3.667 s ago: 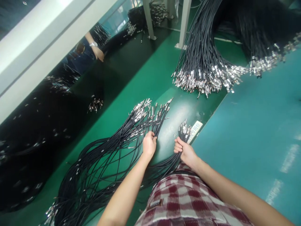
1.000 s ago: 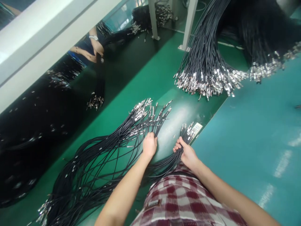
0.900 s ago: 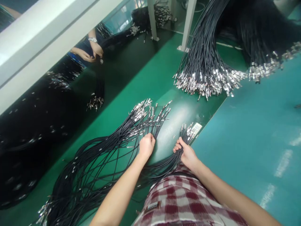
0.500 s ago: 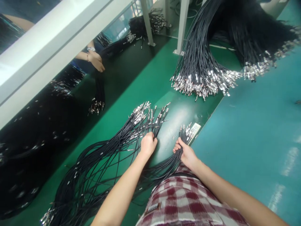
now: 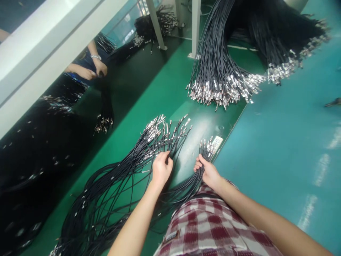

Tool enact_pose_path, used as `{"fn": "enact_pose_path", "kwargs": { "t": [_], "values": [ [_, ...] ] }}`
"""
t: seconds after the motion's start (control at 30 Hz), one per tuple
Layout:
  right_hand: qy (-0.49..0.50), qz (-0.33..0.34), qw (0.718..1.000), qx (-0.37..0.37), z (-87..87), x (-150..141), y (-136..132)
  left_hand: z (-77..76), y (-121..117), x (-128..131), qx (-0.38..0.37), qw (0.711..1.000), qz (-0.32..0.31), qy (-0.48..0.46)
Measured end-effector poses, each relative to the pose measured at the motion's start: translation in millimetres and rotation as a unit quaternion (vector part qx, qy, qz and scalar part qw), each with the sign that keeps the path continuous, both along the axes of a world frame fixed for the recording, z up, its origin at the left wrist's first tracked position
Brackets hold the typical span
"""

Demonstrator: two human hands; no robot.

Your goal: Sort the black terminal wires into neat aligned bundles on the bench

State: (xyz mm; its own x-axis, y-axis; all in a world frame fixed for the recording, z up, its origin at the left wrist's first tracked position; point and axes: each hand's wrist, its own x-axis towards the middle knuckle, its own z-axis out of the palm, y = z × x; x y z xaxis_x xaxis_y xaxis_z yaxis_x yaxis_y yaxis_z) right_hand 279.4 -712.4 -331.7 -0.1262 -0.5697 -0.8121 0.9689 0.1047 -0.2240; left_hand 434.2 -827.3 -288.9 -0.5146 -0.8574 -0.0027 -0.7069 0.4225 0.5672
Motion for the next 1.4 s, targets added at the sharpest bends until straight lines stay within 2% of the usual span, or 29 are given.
{"fn": "enact_pose_path", "kwargs": {
  "t": [0.1, 0.23, 0.27, 0.4, 0.53, 0.63, 0.7, 0.77, 0.9, 0.97, 1.03, 1.1, 1.23, 1.3, 1.4],
  "values": [
    [0.005, 0.001, 1.0, -0.009, -1.6, 0.3, 0.2, -0.9, 6.2, 3.4, 0.068, 0.995, 0.03, 0.067],
    [0.007, 0.001, 0.999, -0.033, -3.7, 0.6, 0.9, -8.0, 7.3, 1.6, 0.226, 0.95, 0.116, 0.184],
    [0.006, 0.001, 0.999, -0.039, -3.7, 0.9, 1.3, -8.6, 5.9, 0.8, 0.236, 0.944, 0.122, 0.196],
    [0.021, 0.003, 0.997, -0.072, 0.4, 2.5, 2.2, -6.2, 5.9, -5.3, 0.215, 0.959, 0.089, 0.163],
    [0.059, 0.015, 0.994, -0.091, 8.5, 4.8, -0.7, -5.4, 34.0, -25.9, 0.258, 0.954, 0.058, 0.14],
    [0.09, 0.021, 0.994, -0.064, 11.1, 6.4, -2.1, -6.3, 61.0, -44.5, 0.23, 0.97, -0.009, 0.081],
    [0.107, 0.017, 0.994, -0.021, 9.9, 6.7, 0.0, -8.1, 67.4, -50.1, 0.221, 0.972, -0.058, 0.054],
    [0.115, 0.008, 0.993, 0.017, 7.1, 5.9, 4.2, -13.0, 59.5, -48.6, 0.194, 0.977, -0.08, 0.033],
    [0.098, -0.01, 0.995, 0.032, 1.5, 2.3, 9.9, -33.0, 21.5, -37.2, 0.052, 0.996, -0.035, -0.064],
    [0.066, -0.01, 0.998, 0.021, -0.1, 0.9, 9.2, -42.6, 7.6, -34.0, 0.039, 0.992, -0.031, -0.115],
    [0.042, -0.007, 0.999, 0.017, -1.3, 0.3, 7.2, -46.4, 2.5, -31.9, 0.059, 0.991, -0.024, -0.122],
    [0.035, -0.008, 0.999, 0.022, -2.1, 0.3, 5.2, -42.4, 4.5, -28.3, 0.081, 0.993, -0.002, -0.082],
    [0.034, -0.014, 0.999, 0.026, -0.6, 1.0, 2.0, -18.8, 21.0, -15.7, 0.137, 0.991, 0.004, -0.004],
    [0.038, -0.021, 0.999, 0.016, 2.2, 1.7, 0.7, -7.6, 35.5, -10.5, 0.145, 0.989, -0.021, -0.025],
    [0.046, -0.029, 0.998, -0.012, 5.7, 3.6, 0.7, 1.5, 62.5, -5.9, 0.13, 0.981, -0.075, -0.125]
  ]
}}
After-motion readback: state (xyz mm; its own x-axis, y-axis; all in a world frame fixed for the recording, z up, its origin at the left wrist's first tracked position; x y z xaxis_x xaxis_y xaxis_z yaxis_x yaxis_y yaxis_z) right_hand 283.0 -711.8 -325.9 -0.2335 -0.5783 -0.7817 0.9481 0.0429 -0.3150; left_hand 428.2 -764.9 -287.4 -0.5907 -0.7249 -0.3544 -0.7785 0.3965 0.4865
